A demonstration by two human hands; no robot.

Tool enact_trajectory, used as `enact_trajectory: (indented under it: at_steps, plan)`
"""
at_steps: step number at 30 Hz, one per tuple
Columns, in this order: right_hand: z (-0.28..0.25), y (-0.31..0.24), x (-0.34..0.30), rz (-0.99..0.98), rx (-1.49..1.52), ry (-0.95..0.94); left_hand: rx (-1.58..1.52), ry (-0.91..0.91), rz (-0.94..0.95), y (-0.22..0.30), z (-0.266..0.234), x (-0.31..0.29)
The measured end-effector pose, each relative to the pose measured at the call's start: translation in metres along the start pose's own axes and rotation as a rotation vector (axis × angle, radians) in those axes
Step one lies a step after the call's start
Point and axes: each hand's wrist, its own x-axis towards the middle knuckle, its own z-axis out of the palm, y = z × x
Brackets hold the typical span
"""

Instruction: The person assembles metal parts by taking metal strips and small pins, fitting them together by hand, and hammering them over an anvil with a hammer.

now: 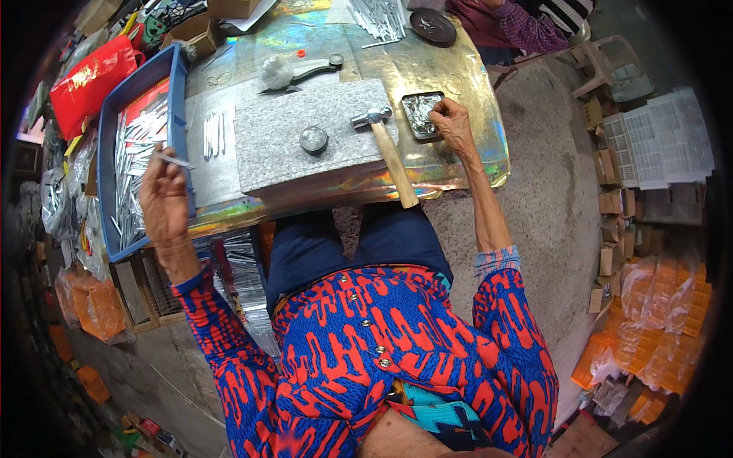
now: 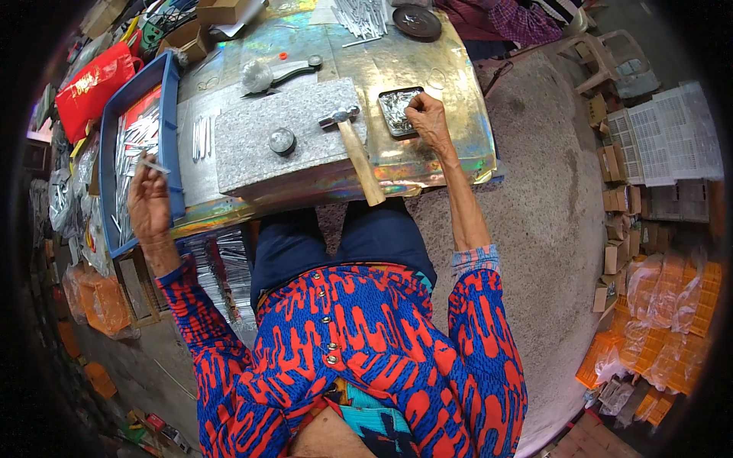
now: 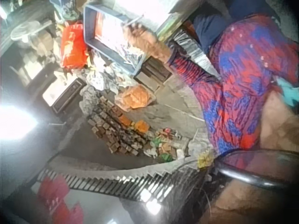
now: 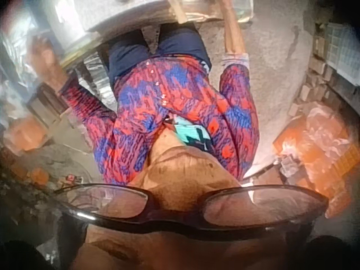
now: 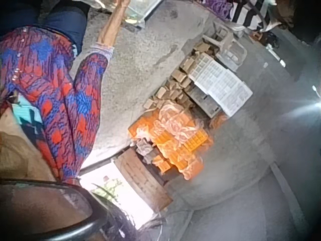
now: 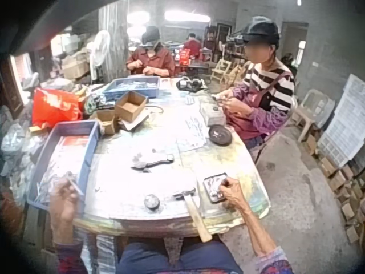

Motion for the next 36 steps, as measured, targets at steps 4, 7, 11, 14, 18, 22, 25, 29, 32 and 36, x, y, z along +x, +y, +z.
enact_trajectory:
  at_steps: [4, 7, 11, 14, 18, 22, 25, 29, 32, 36]
  plan:
    - [0.002, -0.006, -0.003, 0.083, 0.086, -0.002, -0.042, -0.099, -0.166, -0.034, 0.054, -0.021]
    - [0.004, -0.005, -0.002, 0.153, 0.213, 0.031, -0.097, -0.205, -0.253, -0.058, 0.086, -0.03]
    - [-0.001, -0.003, -0.001, 0.227, 0.313, 0.012, -0.151, -0.271, -0.335, -0.085, 0.108, -0.033]
    - [0.003, -0.01, -0.001, 0.21, 0.429, 0.027, -0.188, -0.292, -0.343, -0.096, 0.108, -0.034]
    - [0.004, -0.008, 0.0, 0.218, 0.502, 0.019, -0.17, -0.304, -0.33, -0.103, 0.112, -0.035]
    - [0.009, -0.008, 0.002, 0.255, 0.594, 0.043, -0.106, -0.249, -0.282, -0.108, 0.112, -0.037]
    - [0.01, -0.005, 0.003, 0.292, 0.674, 0.034, -0.07, -0.221, -0.262, -0.11, 0.113, -0.038]
    - [0.008, -0.007, 0.0, 0.291, 0.712, 0.013, -0.046, -0.24, -0.263, -0.114, 0.112, -0.039]
    - [0.008, -0.021, -0.005, 0.325, 0.816, -0.007, -0.042, -0.246, -0.232, -0.116, 0.115, -0.039]
    - [0.019, -0.066, -0.022, 0.268, 1.005, -0.206, -0.13, -0.208, -0.241, -0.116, 0.118, -0.038]
